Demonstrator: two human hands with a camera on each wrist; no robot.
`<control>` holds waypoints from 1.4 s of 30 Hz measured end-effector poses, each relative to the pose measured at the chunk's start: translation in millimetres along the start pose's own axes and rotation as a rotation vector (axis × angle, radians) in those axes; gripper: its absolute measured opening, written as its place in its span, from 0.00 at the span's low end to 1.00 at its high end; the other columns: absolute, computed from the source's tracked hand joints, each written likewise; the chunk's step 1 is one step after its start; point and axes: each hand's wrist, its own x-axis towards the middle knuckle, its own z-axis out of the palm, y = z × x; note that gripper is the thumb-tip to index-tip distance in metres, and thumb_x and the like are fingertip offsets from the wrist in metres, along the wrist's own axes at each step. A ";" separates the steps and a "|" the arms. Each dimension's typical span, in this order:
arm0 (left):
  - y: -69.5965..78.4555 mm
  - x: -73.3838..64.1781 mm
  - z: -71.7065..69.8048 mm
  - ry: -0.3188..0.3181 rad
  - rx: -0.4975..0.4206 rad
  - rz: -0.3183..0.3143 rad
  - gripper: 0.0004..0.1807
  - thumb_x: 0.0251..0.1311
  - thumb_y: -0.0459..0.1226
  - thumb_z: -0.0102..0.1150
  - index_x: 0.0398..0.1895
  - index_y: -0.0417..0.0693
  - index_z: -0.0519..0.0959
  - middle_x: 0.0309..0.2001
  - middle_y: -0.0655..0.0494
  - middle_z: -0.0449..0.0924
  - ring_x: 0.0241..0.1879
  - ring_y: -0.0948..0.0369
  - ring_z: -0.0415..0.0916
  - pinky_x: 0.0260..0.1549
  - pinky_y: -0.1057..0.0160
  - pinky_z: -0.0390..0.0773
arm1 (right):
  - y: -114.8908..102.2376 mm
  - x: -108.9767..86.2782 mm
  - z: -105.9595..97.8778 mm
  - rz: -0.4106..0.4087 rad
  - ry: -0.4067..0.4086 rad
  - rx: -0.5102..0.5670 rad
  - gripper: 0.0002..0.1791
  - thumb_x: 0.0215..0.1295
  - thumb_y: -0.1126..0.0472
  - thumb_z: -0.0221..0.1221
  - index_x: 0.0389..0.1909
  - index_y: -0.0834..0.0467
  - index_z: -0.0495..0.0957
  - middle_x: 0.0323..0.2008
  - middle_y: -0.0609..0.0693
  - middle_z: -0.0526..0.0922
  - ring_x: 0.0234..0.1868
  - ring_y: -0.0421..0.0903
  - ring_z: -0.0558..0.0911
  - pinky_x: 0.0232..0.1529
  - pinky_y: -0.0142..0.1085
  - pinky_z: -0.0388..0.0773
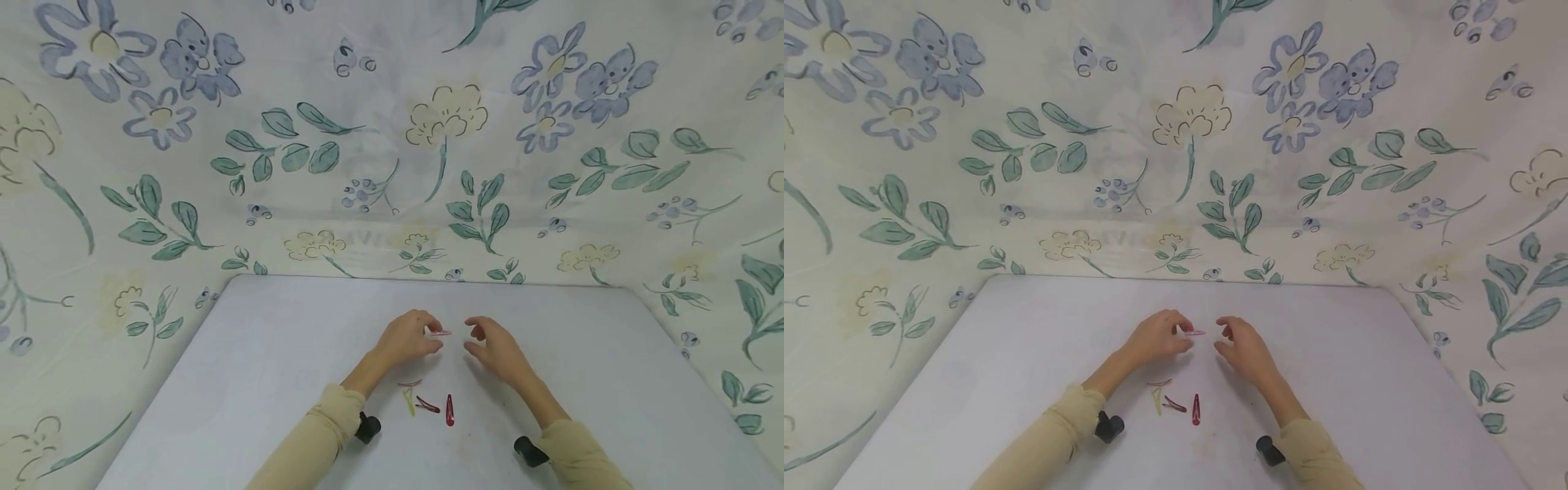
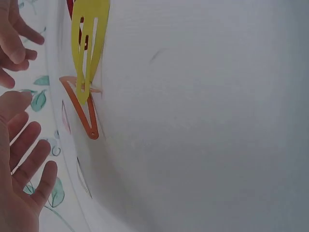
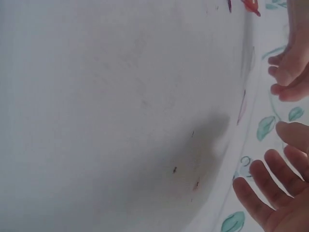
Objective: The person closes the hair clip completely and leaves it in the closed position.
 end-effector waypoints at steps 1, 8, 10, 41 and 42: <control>0.9 -1.1 0.1 -0.001 -0.013 0.000 0.13 0.59 0.45 0.67 0.45 0.50 0.84 0.43 0.57 0.83 0.42 0.61 0.76 0.44 0.62 0.78 | 0.5 -1.8 -0.7 0.004 0.003 0.007 0.24 0.62 0.62 0.66 0.58 0.60 0.74 0.44 0.54 0.80 0.47 0.51 0.78 0.51 0.47 0.78; 3.0 -12.3 -3.8 0.012 -0.088 -0.027 0.14 0.59 0.45 0.66 0.46 0.51 0.83 0.43 0.59 0.82 0.41 0.62 0.74 0.40 0.62 0.76 | 0.9 -12.5 -5.2 0.033 0.067 0.062 0.23 0.64 0.62 0.64 0.59 0.59 0.74 0.45 0.55 0.80 0.48 0.51 0.78 0.51 0.48 0.77; 2.2 -15.4 -4.6 0.016 -0.100 -0.028 0.15 0.59 0.44 0.66 0.47 0.50 0.83 0.43 0.58 0.82 0.41 0.61 0.74 0.40 0.62 0.76 | 0.2 -14.9 -4.9 0.029 0.086 0.085 0.22 0.64 0.63 0.64 0.59 0.60 0.74 0.44 0.55 0.81 0.48 0.51 0.79 0.51 0.48 0.78; -20.8 -86.6 -14.5 0.061 -0.128 -0.033 0.13 0.51 0.41 0.70 0.40 0.48 0.84 0.40 0.59 0.82 0.41 0.57 0.75 0.39 0.59 0.76 | -45.0 -25.1 39.2 -0.202 -0.089 0.144 0.12 0.62 0.66 0.65 0.46 0.58 0.81 0.43 0.51 0.84 0.45 0.47 0.81 0.46 0.41 0.80; -20.2 -88.2 -14.8 0.055 -0.123 -0.024 0.13 0.51 0.41 0.70 0.39 0.48 0.84 0.40 0.59 0.81 0.41 0.57 0.75 0.39 0.59 0.76 | -46.3 -25.6 39.7 -0.203 -0.103 0.142 0.12 0.62 0.66 0.65 0.46 0.58 0.81 0.43 0.51 0.84 0.45 0.47 0.81 0.46 0.41 0.81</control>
